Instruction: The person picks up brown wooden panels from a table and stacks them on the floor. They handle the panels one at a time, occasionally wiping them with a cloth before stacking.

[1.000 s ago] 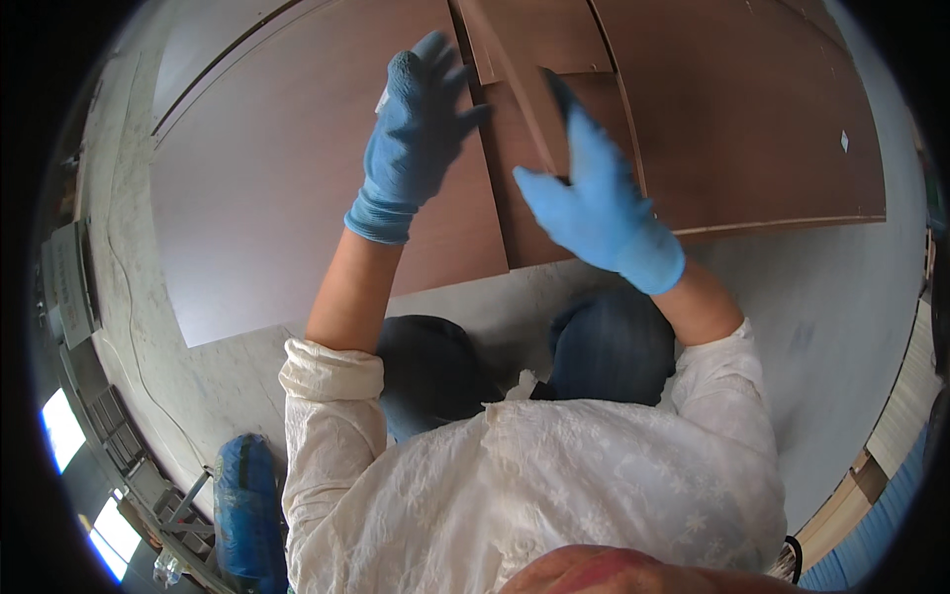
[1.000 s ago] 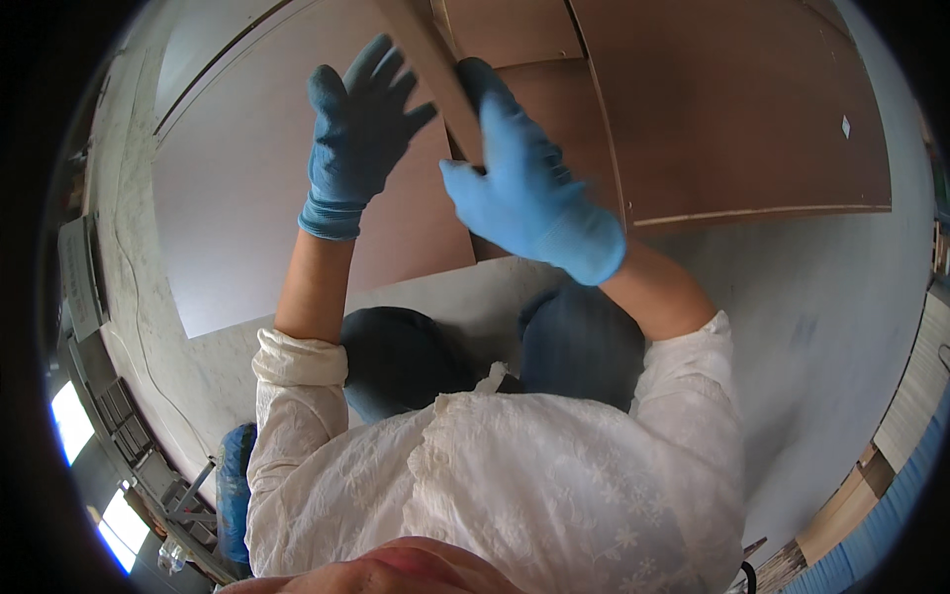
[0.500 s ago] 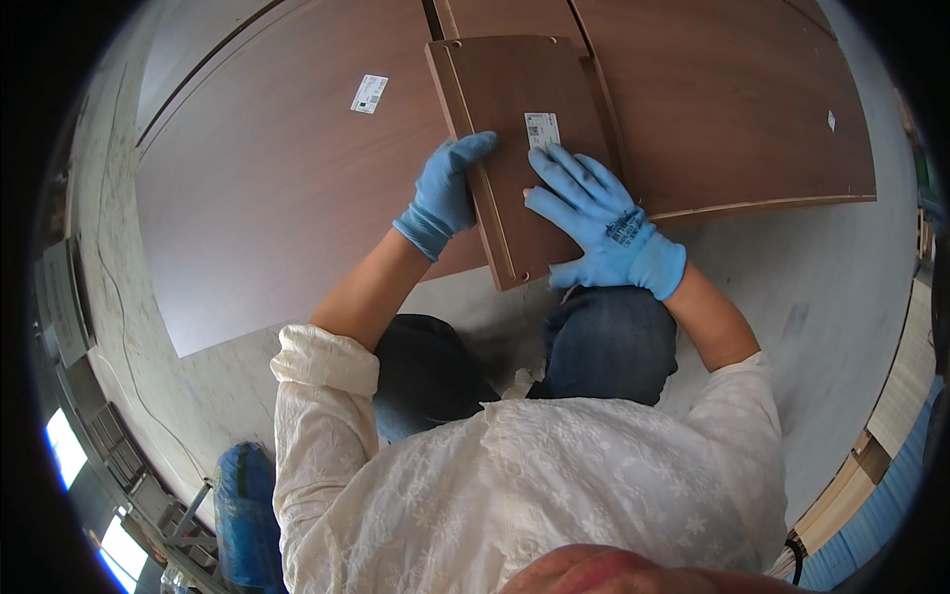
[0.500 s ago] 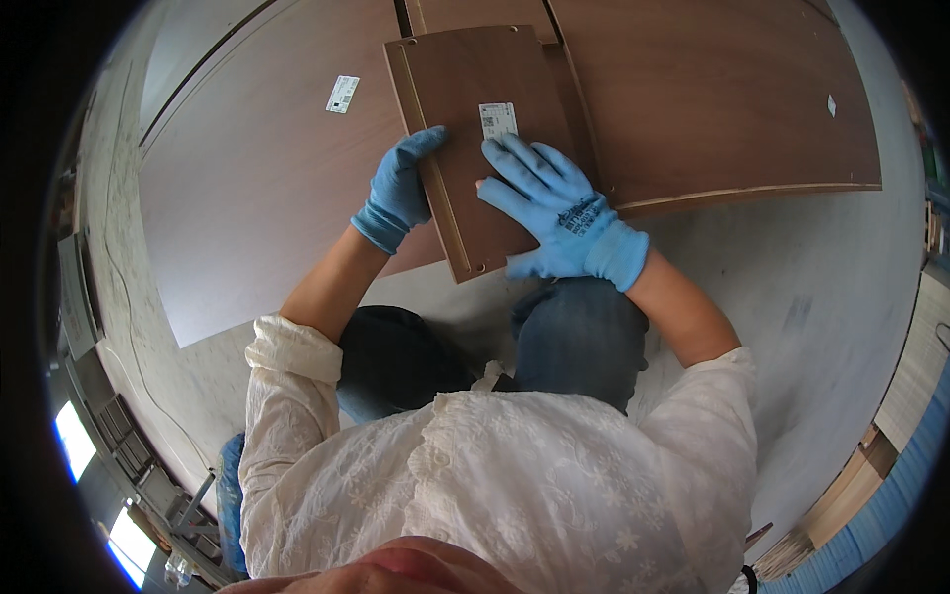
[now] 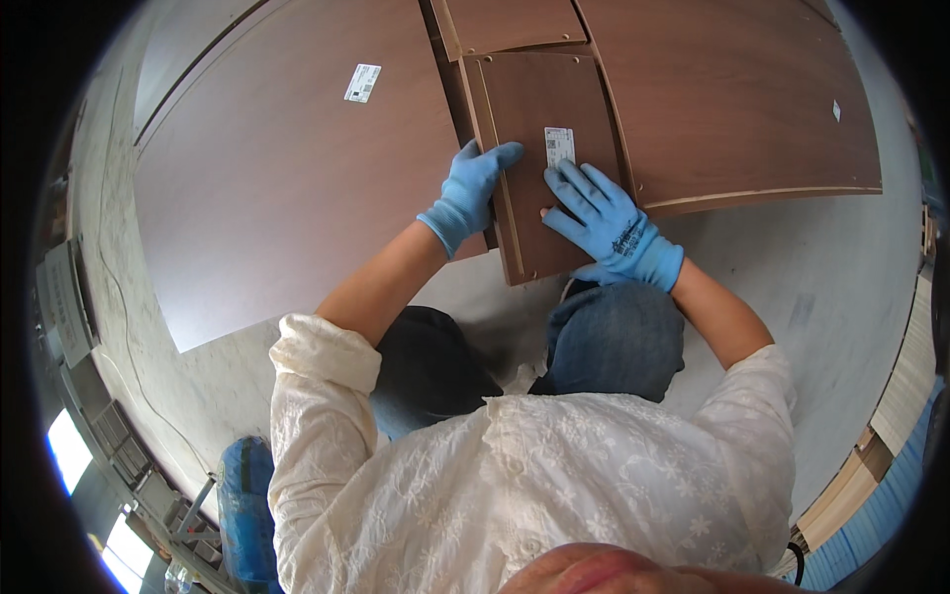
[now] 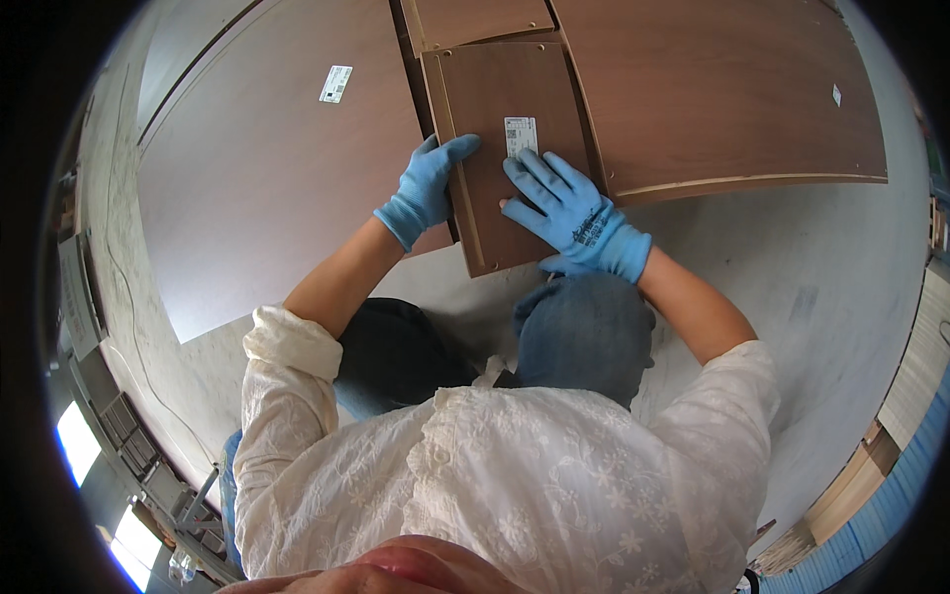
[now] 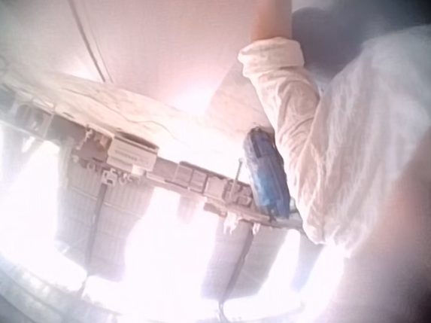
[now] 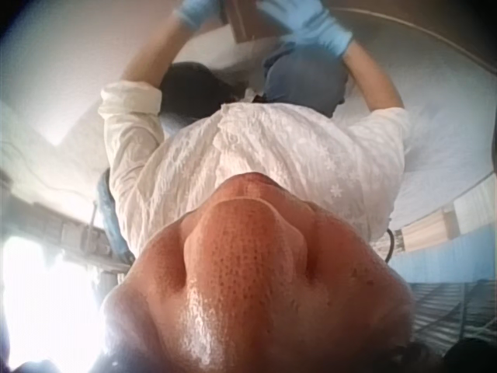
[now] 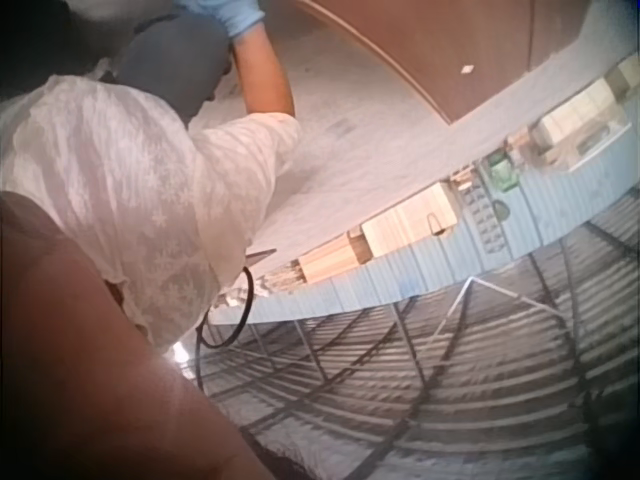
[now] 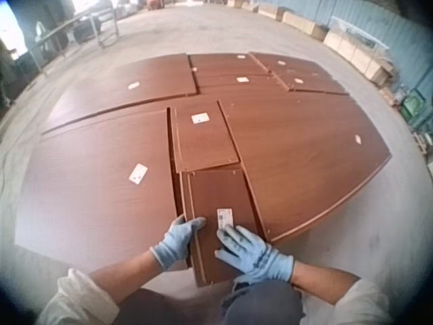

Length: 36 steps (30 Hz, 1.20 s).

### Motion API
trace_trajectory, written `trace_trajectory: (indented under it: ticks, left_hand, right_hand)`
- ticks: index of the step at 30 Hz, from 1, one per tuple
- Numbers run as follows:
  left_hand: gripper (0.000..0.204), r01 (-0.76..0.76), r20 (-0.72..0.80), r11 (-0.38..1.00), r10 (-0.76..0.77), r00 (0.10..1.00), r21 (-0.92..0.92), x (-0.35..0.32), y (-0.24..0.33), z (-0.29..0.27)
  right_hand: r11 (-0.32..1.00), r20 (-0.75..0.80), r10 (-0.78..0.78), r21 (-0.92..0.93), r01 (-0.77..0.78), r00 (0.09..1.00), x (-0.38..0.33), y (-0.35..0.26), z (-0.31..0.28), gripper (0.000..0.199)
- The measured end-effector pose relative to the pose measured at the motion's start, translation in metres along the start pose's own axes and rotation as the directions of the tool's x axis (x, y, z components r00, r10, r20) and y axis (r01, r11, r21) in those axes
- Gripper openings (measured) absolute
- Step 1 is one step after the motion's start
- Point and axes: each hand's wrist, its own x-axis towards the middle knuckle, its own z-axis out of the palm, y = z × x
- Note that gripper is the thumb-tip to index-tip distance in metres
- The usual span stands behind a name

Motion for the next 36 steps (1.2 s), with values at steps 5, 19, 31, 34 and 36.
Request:
trace_trajectory:
  ticks: [5, 19, 31, 34, 36]
  left_hand:
    - [0.070, -0.225, -0.038, 0.794, 0.297, 0.954, 0.564, -0.009, -0.001, 0.003]
    - [0.075, -0.454, 0.456, -0.163, 0.588, 0.669, 0.876, -0.021, -0.013, -0.006]
    - [0.079, -0.398, 0.547, -0.395, 0.414, 0.728, 0.828, -0.025, -0.031, -0.001]
    - [0.080, -0.397, 0.539, -0.387, 0.402, 0.740, 0.832, -0.022, -0.032, -0.001]
    - [0.080, -0.392, 0.534, -0.385, 0.402, 0.744, 0.836, -0.021, -0.033, -0.001]
  right_hand:
    - [0.996, -0.037, -0.008, 0.088, 0.011, 0.999, -0.007, 0.002, 0.010, 0.078]
    - [0.993, -0.114, -0.027, 0.108, 0.039, 0.993, -0.008, 0.011, 0.025, 0.060]
    - [0.997, -0.130, 0.029, 0.080, -0.019, 0.991, -0.007, 0.008, 0.032, 0.053]
    - [0.999, -0.147, 0.035, 0.005, -0.034, 0.989, -0.008, 0.007, 0.038, 0.051]
    - [0.999, -0.156, 0.028, -0.031, -0.034, 0.987, -0.008, 0.008, 0.042, 0.049]
